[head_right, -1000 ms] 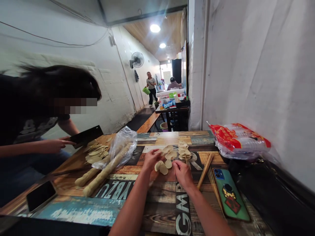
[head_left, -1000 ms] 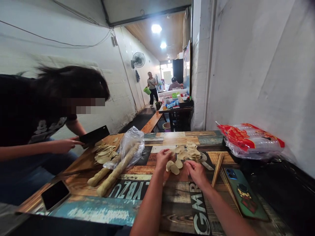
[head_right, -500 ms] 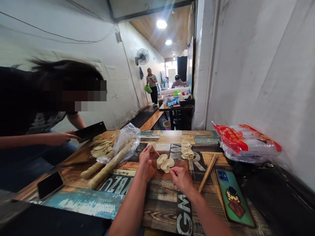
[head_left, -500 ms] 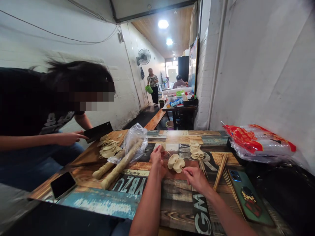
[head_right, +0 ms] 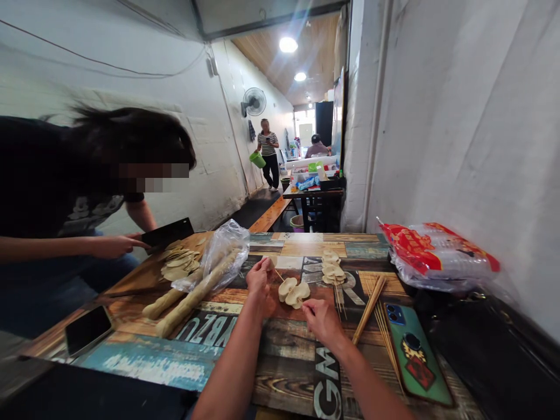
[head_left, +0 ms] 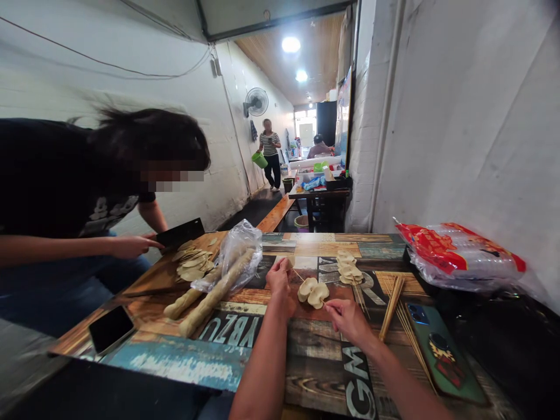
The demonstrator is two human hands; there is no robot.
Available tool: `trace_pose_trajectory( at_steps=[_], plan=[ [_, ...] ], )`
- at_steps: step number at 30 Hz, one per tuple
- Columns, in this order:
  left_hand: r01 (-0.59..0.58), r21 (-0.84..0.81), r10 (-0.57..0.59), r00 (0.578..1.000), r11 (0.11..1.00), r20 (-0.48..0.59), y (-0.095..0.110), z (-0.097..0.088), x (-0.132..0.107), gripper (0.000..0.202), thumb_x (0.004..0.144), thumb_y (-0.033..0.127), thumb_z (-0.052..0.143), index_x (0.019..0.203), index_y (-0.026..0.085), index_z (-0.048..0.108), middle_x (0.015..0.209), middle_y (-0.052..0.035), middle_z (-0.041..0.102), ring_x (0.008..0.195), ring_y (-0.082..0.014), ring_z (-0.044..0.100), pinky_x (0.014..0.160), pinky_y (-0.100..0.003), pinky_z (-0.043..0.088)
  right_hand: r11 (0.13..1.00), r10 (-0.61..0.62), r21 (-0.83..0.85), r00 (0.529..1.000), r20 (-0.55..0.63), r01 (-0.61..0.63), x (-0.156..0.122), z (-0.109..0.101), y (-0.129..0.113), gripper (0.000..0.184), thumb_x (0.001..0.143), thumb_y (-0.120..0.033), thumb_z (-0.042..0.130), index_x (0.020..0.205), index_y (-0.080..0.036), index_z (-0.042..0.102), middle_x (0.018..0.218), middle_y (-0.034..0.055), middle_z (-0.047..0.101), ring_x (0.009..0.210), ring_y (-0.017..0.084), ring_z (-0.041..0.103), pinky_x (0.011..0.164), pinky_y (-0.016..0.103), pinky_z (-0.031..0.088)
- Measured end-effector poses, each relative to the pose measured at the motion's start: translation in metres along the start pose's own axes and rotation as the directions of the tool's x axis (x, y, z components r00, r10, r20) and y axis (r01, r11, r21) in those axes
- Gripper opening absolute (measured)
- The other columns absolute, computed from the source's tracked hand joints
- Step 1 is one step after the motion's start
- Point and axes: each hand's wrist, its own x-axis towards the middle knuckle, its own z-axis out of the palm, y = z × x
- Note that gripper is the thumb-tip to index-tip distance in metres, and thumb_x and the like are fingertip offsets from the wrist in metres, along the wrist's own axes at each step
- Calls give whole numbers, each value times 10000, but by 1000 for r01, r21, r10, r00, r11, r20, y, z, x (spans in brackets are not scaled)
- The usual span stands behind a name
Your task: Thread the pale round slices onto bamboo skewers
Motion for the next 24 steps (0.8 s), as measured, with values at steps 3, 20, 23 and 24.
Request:
trace_pose_trajectory(
  at_steps=[3, 20, 23, 24],
  plan=[
    [-20, 31, 21, 1000, 999, -11, 0, 0, 0, 280, 569, 296, 817, 778, 131, 730, 708, -37, 691, 603, -114, 593, 557, -224, 444, 1000, -4, -18, 1000, -7, 4, 0, 0, -2, 348, 888, -298, 419, 721, -163, 693, 471, 17, 609, 457, 150, 569, 504, 226, 364],
    [-177, 173, 143, 971, 969, 193, 5, 4, -10, 270, 547, 140, 804, 809, 129, 738, 775, -64, 723, 681, -145, 644, 649, -229, 479, 997, -5, -72, 999, -48, 1, 0, 0, -3, 363, 887, -302, 415, 799, -162, 738, 480, 15, 616, 486, 157, 570, 508, 227, 365],
    [-192, 198, 153, 969, 961, 193, 4, 4, -11, 251, 570, 169, 794, 812, 126, 742, 746, -60, 718, 613, -127, 619, 587, -213, 466, 997, -17, -72, 999, -52, 14, 0, 0, -3, 377, 887, -314, 410, 823, -153, 744, 501, 24, 629, 503, 164, 574, 514, 232, 366],
    [-169, 197, 131, 973, 966, 191, 4, 3, -11, 268, 571, 191, 798, 823, 123, 741, 729, -55, 713, 568, -115, 597, 555, -211, 458, 997, -24, -72, 998, -57, 20, 0, 1, -2, 381, 886, -318, 409, 818, -150, 744, 511, 29, 636, 510, 165, 576, 515, 233, 363]
  ],
)
